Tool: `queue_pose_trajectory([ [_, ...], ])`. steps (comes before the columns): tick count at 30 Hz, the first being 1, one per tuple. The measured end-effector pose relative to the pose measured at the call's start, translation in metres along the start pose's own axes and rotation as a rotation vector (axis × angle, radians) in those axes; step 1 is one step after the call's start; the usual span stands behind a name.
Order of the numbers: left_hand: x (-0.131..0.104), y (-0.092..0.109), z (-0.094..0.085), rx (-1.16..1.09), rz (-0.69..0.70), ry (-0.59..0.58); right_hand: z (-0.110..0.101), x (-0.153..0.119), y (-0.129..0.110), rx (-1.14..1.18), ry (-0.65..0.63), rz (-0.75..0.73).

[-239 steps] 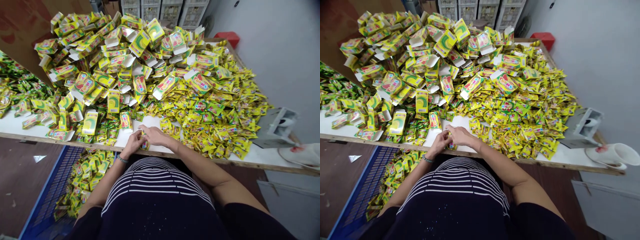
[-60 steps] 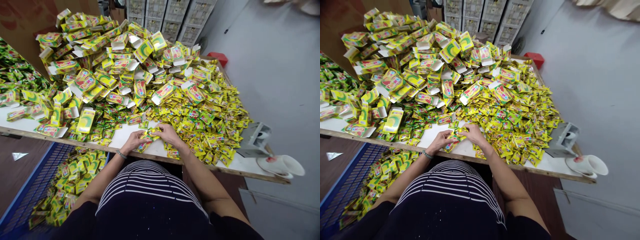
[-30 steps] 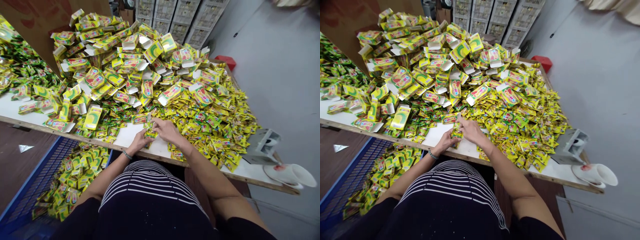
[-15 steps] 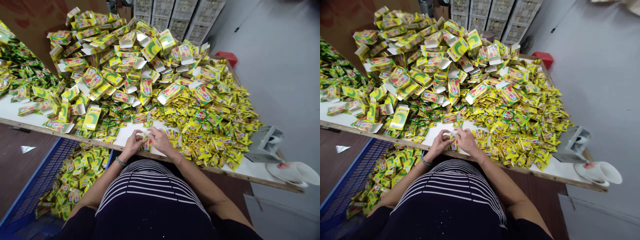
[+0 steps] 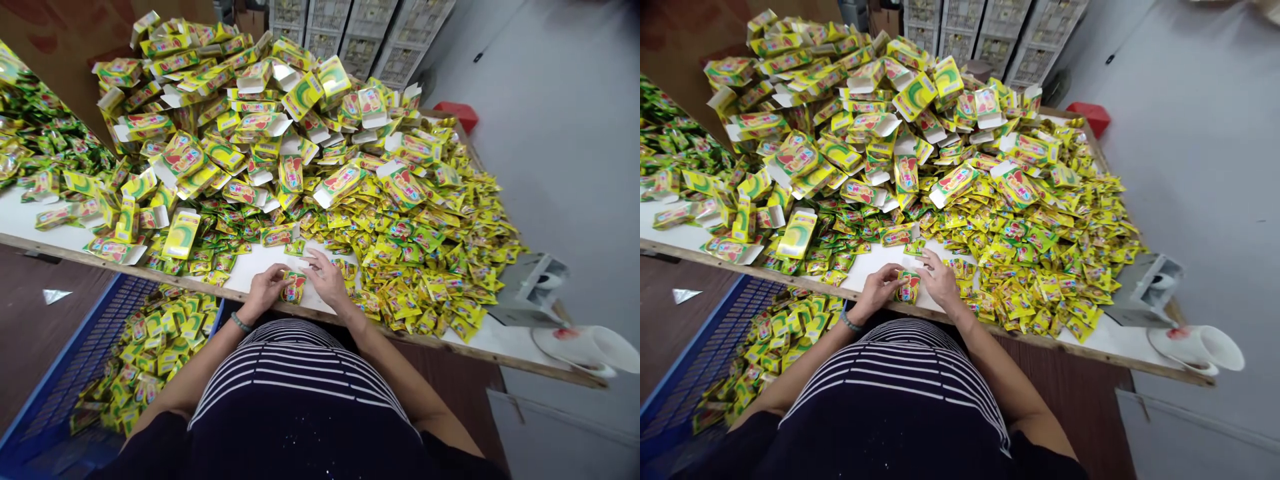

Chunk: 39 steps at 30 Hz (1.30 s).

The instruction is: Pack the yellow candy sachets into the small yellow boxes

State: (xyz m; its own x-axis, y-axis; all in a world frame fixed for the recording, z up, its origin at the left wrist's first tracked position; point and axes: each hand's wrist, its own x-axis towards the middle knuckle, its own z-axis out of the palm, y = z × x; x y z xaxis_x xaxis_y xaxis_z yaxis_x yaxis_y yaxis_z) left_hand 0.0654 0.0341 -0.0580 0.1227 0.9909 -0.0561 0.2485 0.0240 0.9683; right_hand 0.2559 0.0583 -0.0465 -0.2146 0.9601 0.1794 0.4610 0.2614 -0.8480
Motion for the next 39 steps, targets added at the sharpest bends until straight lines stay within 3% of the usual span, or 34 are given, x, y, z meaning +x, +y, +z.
queue_pose_trajectory([
  [4, 0.004, -0.004, 0.002, -0.216, -0.124, 0.018, -0.007, 0.008, -0.009, -0.111, -0.115, -0.119],
  [7, 0.006, -0.010, 0.002, -0.255, -0.134, 0.017, -0.006, 0.011, -0.013, -0.172, -0.134, -0.129],
  [13, 0.007, -0.016, 0.002, -0.308, -0.137, -0.009, -0.005, 0.020, -0.015, -0.076, -0.154, -0.005],
  [20, 0.007, -0.018, 0.002, -0.291, -0.129, -0.003, -0.010, 0.034, -0.024, -0.158, -0.248, 0.136],
  [26, 0.007, -0.022, 0.004, -0.219, -0.111, 0.021, -0.013, 0.032, -0.027, -0.415, -0.400, -0.193],
  [28, 0.007, -0.022, 0.004, -0.202, -0.103, 0.022, -0.013, 0.032, -0.023, -0.444, -0.402, -0.229],
  [33, 0.006, -0.018, 0.002, -0.222, -0.083, -0.016, -0.014, 0.049, -0.012, -0.325, -0.424, -0.071],
  [39, 0.006, -0.017, 0.001, -0.231, -0.096, 0.002, -0.021, 0.060, -0.008, -0.155, -0.556, -0.100],
])
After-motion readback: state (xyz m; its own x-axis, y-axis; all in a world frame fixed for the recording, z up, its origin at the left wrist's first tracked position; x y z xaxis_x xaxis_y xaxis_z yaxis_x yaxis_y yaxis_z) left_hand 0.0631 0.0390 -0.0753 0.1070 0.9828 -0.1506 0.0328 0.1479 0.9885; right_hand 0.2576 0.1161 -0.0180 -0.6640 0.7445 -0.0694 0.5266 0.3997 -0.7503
